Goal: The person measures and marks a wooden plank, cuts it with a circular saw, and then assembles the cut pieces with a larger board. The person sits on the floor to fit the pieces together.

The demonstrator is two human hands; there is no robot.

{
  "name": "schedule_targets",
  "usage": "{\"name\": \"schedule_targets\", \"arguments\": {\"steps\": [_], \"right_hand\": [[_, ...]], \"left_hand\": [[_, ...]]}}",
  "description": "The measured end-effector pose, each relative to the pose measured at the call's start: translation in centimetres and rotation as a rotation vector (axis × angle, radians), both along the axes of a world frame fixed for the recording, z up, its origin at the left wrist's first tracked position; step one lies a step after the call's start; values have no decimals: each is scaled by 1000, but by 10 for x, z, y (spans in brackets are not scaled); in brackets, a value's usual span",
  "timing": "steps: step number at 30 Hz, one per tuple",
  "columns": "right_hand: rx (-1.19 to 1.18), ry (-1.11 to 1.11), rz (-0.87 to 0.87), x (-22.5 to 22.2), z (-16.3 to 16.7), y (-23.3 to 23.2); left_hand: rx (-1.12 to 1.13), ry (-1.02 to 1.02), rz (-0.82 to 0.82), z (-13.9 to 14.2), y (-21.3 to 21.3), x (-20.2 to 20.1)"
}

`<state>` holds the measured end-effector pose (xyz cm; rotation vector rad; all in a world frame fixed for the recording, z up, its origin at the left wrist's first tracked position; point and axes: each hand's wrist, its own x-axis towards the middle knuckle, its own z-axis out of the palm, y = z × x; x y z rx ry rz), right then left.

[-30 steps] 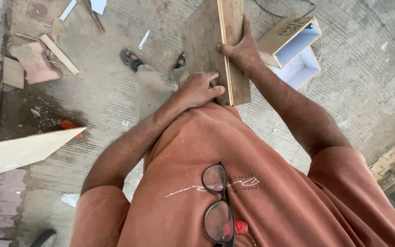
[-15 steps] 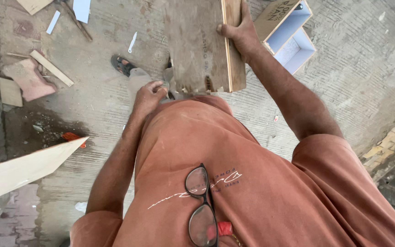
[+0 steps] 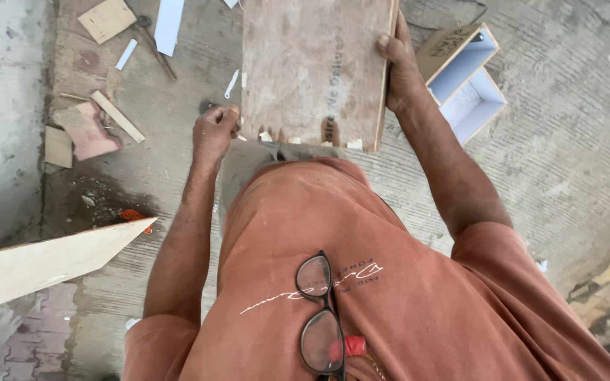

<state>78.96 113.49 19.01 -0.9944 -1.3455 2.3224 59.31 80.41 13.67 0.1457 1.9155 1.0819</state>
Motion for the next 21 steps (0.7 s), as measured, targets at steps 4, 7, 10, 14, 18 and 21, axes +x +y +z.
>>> {"name": "schedule_targets", "arguments": {"steps": [4,7,10,14,18,21], "right_hand": [[-168,140,6,12,9,-18],[-329,209,23,21,6,-28],[-418,212,5,24,-2,-32],[-486,200,-4,19,-4,-32],[-424,266,9,11,6,-33],[-411,309,17,7,14,-36]], "left_hand": [[299,-361,229,7,-4,-14],[549,-542,287,16,0,-16],[616,-547,289,27,7,-15],[613,-485,318,41,13,-17],[604,-446,323,51,12,-19],[646,-472,310,53,10,-19]]}}
